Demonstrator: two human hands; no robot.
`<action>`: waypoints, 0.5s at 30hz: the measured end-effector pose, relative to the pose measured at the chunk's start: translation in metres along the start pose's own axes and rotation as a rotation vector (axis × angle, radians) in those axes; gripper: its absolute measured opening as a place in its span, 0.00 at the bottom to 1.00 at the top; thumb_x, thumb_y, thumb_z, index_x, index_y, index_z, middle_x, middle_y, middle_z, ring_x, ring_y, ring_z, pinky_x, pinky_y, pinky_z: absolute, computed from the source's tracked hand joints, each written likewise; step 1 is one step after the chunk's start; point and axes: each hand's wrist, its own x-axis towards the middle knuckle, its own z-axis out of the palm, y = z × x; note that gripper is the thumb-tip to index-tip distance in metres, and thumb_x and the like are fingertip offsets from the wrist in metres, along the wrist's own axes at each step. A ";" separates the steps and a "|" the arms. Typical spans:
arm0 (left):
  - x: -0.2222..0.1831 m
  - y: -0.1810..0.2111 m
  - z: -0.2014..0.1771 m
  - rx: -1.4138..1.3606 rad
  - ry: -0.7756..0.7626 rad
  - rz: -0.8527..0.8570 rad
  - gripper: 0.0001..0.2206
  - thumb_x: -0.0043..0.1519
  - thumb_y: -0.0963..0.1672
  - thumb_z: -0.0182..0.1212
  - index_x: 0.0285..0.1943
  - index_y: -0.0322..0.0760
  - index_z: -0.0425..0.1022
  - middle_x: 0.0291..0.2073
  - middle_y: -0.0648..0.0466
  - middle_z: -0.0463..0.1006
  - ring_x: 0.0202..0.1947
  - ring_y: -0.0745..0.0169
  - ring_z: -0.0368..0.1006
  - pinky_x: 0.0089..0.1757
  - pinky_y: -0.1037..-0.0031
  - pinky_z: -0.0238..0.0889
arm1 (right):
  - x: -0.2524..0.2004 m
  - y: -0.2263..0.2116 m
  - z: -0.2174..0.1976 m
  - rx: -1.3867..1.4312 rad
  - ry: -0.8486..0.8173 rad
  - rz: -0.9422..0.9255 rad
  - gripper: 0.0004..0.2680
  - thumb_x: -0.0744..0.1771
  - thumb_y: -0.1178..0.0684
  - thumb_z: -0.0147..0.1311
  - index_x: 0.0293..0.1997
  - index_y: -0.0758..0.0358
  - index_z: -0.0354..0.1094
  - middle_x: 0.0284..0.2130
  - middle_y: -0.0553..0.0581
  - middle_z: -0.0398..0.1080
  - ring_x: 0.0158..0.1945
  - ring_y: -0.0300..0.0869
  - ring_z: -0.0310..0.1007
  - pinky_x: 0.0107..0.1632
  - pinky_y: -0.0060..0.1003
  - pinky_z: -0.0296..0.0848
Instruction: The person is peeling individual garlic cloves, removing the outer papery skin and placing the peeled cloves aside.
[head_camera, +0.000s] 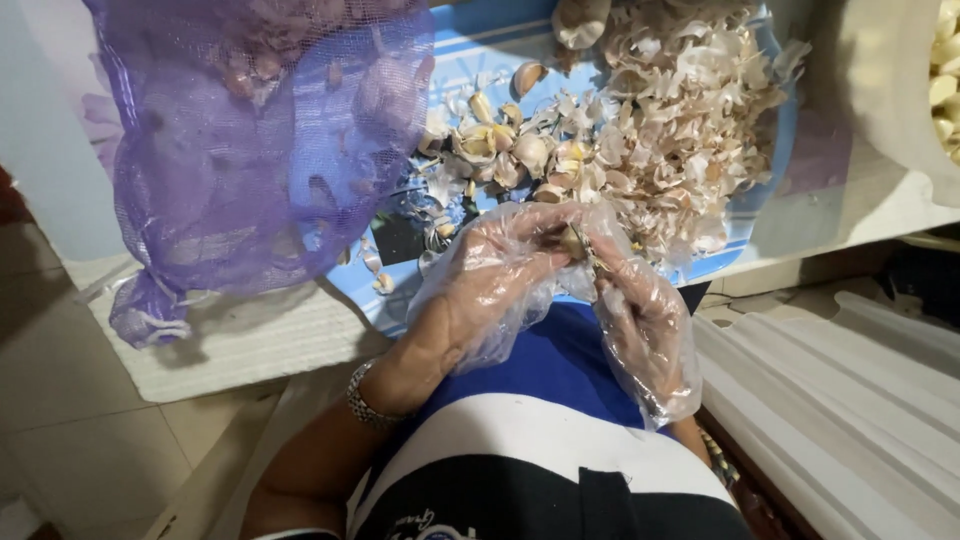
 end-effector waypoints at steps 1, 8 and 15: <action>0.000 0.003 0.003 0.080 0.031 -0.003 0.18 0.60 0.38 0.66 0.61 0.30 0.76 0.52 0.39 0.81 0.55 0.44 0.77 0.59 0.60 0.69 | 0.003 -0.001 0.002 0.073 0.043 0.010 0.15 0.69 0.63 0.46 0.64 0.76 0.64 0.24 0.57 0.66 0.23 0.34 0.62 0.28 0.32 0.67; 0.000 -0.015 -0.009 -0.005 -0.058 0.021 0.20 0.63 0.43 0.66 0.64 0.34 0.73 0.57 0.42 0.78 0.61 0.47 0.73 0.63 0.57 0.64 | 0.012 -0.013 0.019 0.248 0.220 0.012 0.13 0.67 0.62 0.52 0.57 0.79 0.69 0.26 0.61 0.68 0.27 0.35 0.67 0.32 0.31 0.69; 0.000 -0.047 -0.021 -0.645 -0.398 0.120 0.27 0.70 0.48 0.64 0.74 0.30 0.63 0.70 0.41 0.66 0.72 0.45 0.61 0.74 0.48 0.46 | 0.016 0.006 -0.012 0.978 -0.153 0.111 0.11 0.73 0.54 0.55 0.60 0.69 0.65 0.39 0.49 0.74 0.27 0.26 0.69 0.24 0.14 0.70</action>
